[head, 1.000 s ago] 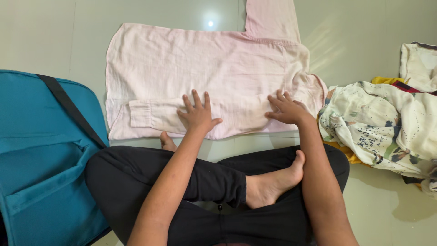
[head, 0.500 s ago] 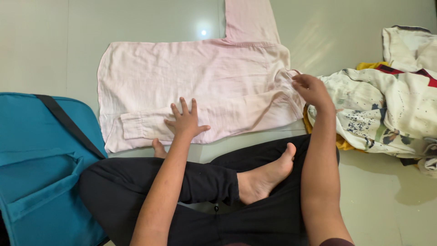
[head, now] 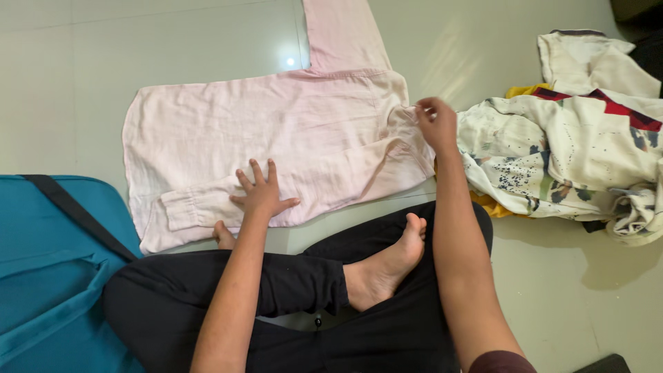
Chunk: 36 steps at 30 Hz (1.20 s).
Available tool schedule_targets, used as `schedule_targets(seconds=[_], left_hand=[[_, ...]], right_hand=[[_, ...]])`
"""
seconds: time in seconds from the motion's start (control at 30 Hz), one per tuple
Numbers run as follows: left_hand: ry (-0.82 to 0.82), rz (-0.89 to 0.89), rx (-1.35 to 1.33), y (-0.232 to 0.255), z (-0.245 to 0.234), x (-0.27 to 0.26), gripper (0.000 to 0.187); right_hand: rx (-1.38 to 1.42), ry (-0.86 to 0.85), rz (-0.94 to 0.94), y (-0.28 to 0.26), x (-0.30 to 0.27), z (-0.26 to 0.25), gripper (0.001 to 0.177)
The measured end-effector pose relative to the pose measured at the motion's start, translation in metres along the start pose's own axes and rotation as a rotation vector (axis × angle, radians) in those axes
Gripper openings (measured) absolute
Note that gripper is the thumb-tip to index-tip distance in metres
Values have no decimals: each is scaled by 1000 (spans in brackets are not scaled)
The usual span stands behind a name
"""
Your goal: The person folds a shirt on the floor by smoothing it, folding the sleeves across the back, and then folding the body into a rectangle.
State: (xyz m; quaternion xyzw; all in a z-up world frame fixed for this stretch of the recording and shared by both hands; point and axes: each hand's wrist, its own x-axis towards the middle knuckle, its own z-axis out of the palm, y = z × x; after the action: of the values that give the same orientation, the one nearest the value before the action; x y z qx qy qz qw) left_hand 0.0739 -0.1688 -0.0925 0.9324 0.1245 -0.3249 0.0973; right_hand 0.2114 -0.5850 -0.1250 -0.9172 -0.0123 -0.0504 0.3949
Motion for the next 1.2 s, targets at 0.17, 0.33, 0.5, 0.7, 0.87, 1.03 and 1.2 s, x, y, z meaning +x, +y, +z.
schedule_targets(seconds=[0.17,0.33,0.5,0.7,0.87,1.03,1.2], left_hand=[[-30,-3,-11,-1,-1,0,133],[-44,-3,-10,-1,-4,-1,134],[-35,5,-10,3,-8,-4,131],[-16,28,30,15,-12,-9,127],[39,22,-19,15,-6,-4,114],[267,70,-134,12,9,11,94],[430,207,-133,9,24,29,95]], right_hand=[[-129,56,138,20,-1,9,53],[-131,139,328,19,-1,5,37],[-240,190,364,32,-5,-15,38],[-381,97,498,37,-5,-24,48],[-490,137,180,5,-8,-3,65],[-406,27,-341,-45,-4,35,63],[-291,-276,-337,-55,-5,75,71]])
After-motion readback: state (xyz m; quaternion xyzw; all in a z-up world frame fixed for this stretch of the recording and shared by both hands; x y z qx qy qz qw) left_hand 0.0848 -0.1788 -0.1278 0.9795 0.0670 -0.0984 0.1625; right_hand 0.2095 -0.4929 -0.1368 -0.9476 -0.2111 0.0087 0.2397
